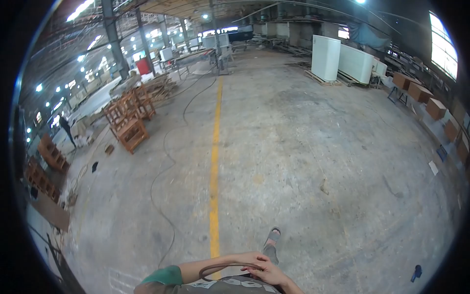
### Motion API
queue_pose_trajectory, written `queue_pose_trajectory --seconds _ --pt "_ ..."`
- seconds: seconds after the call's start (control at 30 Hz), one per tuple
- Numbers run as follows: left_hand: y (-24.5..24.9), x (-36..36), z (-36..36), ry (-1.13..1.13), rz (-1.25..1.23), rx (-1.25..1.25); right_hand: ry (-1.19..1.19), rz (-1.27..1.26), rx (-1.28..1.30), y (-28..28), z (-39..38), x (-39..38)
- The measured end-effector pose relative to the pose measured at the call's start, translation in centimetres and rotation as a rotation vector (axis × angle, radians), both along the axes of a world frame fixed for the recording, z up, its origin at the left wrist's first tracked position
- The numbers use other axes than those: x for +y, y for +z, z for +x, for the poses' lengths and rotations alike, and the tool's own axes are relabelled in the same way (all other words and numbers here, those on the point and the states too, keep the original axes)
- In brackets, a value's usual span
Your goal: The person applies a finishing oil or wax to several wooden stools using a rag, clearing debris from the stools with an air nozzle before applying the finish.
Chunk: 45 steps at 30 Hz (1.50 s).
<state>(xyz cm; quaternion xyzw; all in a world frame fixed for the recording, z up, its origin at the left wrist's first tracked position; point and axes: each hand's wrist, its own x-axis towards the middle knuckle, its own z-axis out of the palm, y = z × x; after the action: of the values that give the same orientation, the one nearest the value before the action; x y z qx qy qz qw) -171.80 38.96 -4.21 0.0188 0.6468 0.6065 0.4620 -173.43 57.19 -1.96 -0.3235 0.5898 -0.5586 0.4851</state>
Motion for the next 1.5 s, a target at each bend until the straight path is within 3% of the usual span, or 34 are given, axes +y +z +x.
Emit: queue_pose_trajectory --seconds 0.03,0.1,0.13,0.17,0.27,0.3,0.37,0.43,0.5,0.57,0.63,0.7,0.77,0.8,0.83,0.9,0.93,1.07,1.17,1.23,1.3,1.37,1.4,1.5 --pt "-1.2 -1.8 -2.9 -0.012 -0.015 0.002 -0.009 -0.008 0.046 -0.4 -3.0 -1.7" --pt "-6.2 -5.2 -7.7 0.291 0.278 -0.031 -0.015 0.007 0.159 -0.6 -9.5 -5.4" --pt "-12.9 -6.7 -10.9 0.322 0.278 0.665 -0.064 0.046 0.084 -0.9 -13.3 -7.6" --pt "-13.3 -10.3 -17.4 0.343 0.261 0.685 -0.09 0.079 0.016 -0.6 -20.8 -11.7" --pt "-13.8 -15.3 -22.1 0.625 0.58 -0.144 0.054 0.129 -0.111 3.6 -31.2 -19.3" --pt "-11.9 -16.8 -24.3 0.652 0.596 -0.153 0.079 0.147 -0.122 4.8 -34.1 -21.8" --pt "-9.3 -20.3 -29.6 0.775 0.332 -0.13 0.186 -0.072 -0.02 6.3 -39.6 -26.4" --pt "-9.7 -23.8 -34.8 0.863 0.33 -0.126 0.295 -0.052 -0.013 6.2 -45.6 -31.1" --pt "-5.0 -27.6 -40.2 0.833 0.157 0.028 0.396 -0.039 -0.014 3.9 -51.3 -35.8" --pt "-8.2 -31.6 -45.0 0.84 0.261 0.018 0.281 0.05 -0.095 -0.2 -56.8 -40.0" --pt "-8.4 -36.5 -51.3 0.776 0.111 0.137 0.231 0.002 -0.077 -4.4 -62.2 -43.5" --pt "-8.7 -42.8 -57.4 0.755 0.11 0.271 -0.037 -0.024 -0.431 -8.5 -67.4 -47.5" --pt "-13.2 -48.2 -63.2 0.722 0.423 0.054 -0.11 -0.003 -0.489 -9.9 -71.9 -50.7" --pt "-14.4 -50.9 -65.9 0.593 0.203 0.11 -0.181 0.006 -0.528 -10.0 -74.9 -52.4" --pt "-11.7 -52.7 -68.7 0.581 0.21 0.099 -0.196 0.012 -0.534 -10.5 -77.9 -54.2" --pt "-7.0 -55.9 -72.8 0.485 -0.231 0.064 -0.266 0.013 -0.438 -12.9 -81.2 -57.0" --pt "-7.3 -57.8 -75.3 0.368 -0.308 0.127 -0.282 -0.024 -0.426 -12.7 -83.3 -59.0" --pt "-12.2 -65.3 -84.2 0.53 -0.178 0.037 -0.337 0.07 -0.611 -11.7 -92.7 -67.0" --pt "-11.2 -73.3 -91.5 0.328 -0.384 0.229 -0.217 0.105 -0.489 -14.5 -101.2 -74.3" --pt "-11.2 -78.3 -96.6 0.368 -0.472 0.095 -0.151 0.062 -0.401 -15.0 -106.8 -79.0" --pt "-10.6 -83.5 -102.5 0.449 -0.46 0.145 -0.041 0.032 -0.414 -13.4 -113.8 -85.0" --pt "-9.0 -88.3 -107.3 0.62 -0.373 0.026 0.05 0.014 -0.399 -11.1 -120.2 -91.0" --pt "-7.5 -90.5 -110.3 0.684 -0.334 0.108 0.083 0.02 -0.353 -9.8 -123.4 -94.1" --pt "-6.0 -96.8 -117.9 0.896 -0.208 0.036 0.142 0.028 -0.28 -7.0 -131.9 -103.4"
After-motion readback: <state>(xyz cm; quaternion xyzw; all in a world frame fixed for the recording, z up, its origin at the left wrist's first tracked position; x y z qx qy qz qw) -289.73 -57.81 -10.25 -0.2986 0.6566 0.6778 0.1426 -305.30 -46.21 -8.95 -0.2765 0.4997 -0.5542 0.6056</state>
